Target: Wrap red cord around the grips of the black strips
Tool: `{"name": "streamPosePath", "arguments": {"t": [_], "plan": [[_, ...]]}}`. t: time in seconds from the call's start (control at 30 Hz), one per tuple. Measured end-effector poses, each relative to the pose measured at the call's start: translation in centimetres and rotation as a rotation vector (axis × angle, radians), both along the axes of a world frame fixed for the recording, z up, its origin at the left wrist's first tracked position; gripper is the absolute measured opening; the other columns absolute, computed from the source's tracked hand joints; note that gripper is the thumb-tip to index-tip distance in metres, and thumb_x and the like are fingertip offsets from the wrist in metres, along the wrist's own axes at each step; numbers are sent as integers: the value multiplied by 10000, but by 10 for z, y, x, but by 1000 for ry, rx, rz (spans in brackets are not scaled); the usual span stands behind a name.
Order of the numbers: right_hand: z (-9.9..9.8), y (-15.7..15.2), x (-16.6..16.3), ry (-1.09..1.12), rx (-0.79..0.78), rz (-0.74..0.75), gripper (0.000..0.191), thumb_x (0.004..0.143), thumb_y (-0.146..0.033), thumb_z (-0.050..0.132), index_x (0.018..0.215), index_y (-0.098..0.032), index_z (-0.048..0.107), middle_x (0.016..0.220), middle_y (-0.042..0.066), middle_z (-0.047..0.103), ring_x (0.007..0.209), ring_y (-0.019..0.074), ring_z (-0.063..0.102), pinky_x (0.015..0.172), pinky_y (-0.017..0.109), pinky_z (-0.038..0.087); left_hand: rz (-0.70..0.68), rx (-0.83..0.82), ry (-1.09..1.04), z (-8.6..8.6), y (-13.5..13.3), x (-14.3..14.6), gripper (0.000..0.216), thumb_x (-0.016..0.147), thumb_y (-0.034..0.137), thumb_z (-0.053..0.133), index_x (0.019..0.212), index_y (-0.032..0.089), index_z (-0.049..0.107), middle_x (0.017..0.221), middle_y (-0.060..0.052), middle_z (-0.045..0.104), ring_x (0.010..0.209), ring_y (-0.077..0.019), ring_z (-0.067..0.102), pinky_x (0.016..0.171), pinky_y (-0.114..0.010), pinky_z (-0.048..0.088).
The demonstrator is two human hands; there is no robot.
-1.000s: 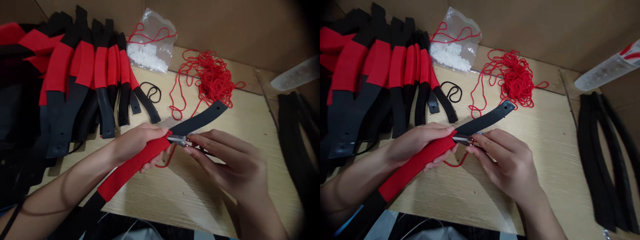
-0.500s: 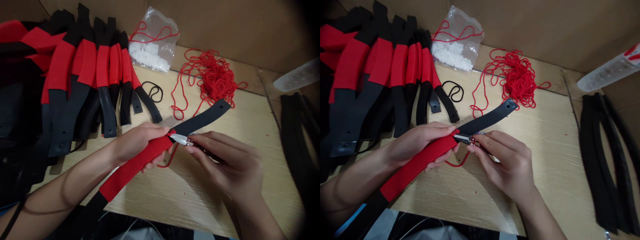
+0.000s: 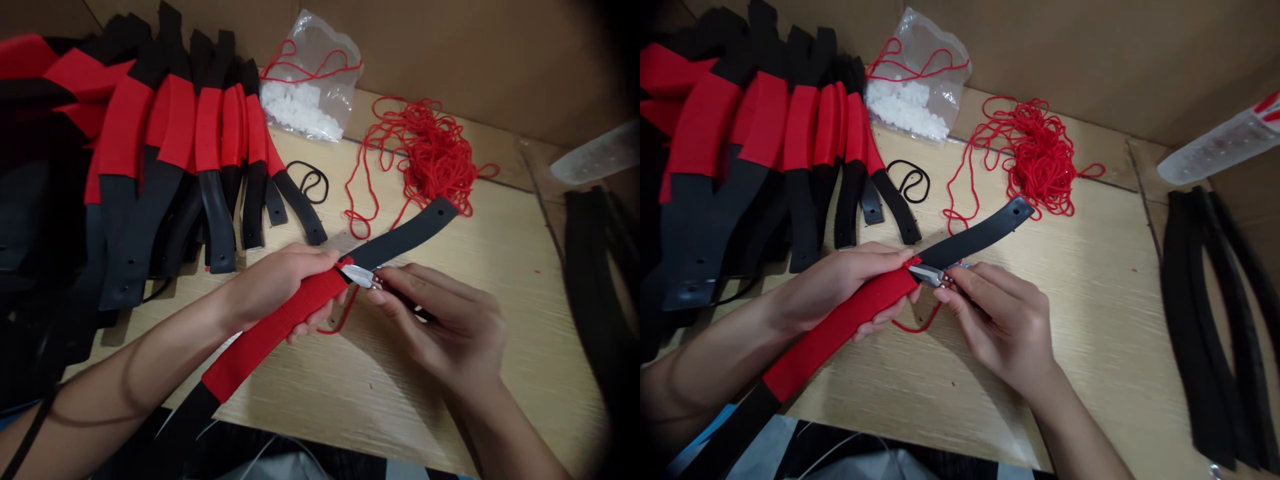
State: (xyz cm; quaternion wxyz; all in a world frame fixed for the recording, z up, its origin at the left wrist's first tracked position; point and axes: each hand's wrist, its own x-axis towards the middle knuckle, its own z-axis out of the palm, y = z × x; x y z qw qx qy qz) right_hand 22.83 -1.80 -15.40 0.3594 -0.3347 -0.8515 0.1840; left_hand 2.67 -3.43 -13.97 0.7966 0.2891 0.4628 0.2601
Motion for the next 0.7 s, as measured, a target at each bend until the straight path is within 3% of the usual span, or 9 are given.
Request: {"name": "streamPosePath", "arguments": {"t": [0.3, 0.5, 0.6, 0.7], "plan": [[-3, -1, -3, 5, 56, -1, 105, 848, -122, 686, 920, -198, 700, 690, 17, 679, 558, 129, 612, 471, 252, 436, -1, 1, -23, -2, 1, 0, 424, 947, 438, 379, 704, 152, 576, 407, 16, 457, 291, -81, 376, 291, -164, 304], [-2, -2, -1, 153, -201, -77, 105, 879, -152, 652, 858, -227, 722, 680, -8, 659, 561, 121, 604, 511, 249, 473, 8, -11, 2, 3, 0, -1, 403, 936, 416, 386, 698, 150, 572, 429, 3, 458, 319, -82, 375, 301, -167, 305], [-1, -5, 2, 252, -305, -194, 247, 944, -237, 580, 727, -206, 694, 600, -7, 590, 501, 113, 540, 458, 245, 436, 3, -9, 6, 3, 0, -1, 378, 925, 398, 396, 691, 155, 567, 429, 2, 458, 323, -86, 378, 298, -168, 300], [2, -10, 0, 260, -366, -193, 141, 925, -321, 614, 905, -214, 704, 686, 1, 623, 510, 110, 513, 433, 236, 413, 3, -8, 27, 1, 1, 1, 369, 918, 397, 403, 678, 161, 553, 420, 5, 460, 315, -86, 380, 296, -168, 299]]}}
